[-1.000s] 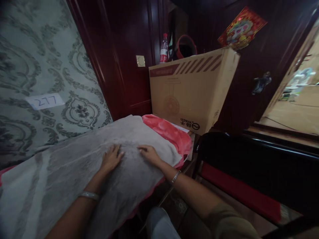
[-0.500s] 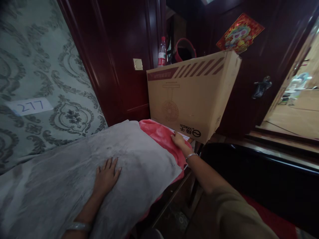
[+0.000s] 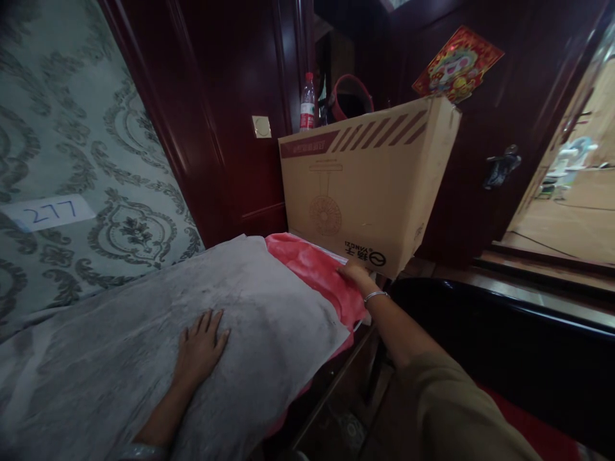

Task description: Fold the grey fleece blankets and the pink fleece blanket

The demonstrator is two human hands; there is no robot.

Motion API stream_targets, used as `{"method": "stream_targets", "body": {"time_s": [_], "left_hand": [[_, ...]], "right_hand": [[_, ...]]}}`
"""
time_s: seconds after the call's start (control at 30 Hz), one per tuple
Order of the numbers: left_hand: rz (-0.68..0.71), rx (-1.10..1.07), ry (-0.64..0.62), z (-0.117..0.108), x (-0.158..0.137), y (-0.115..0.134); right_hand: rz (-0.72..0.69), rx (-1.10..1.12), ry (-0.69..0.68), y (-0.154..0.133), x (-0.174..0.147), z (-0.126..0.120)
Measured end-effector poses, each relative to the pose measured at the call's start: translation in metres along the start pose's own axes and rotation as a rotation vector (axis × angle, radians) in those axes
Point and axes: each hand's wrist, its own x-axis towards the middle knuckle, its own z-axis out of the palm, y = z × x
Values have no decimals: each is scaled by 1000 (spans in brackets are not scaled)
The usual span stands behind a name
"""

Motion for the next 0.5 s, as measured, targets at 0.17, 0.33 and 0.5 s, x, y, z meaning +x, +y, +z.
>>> {"method": "stream_targets", "body": {"time_s": [0.17,0.33,0.5], "left_hand": [[-3,5,14,0,0,0],[1,29,10,-2,1,1],[7,43,5,-6,0,3]], "right_hand": [[-61,49,144,-24,-30,-25],[-585,295,-6,-86,-117,4],[-903,389,-231,-113,-172,39]]}}
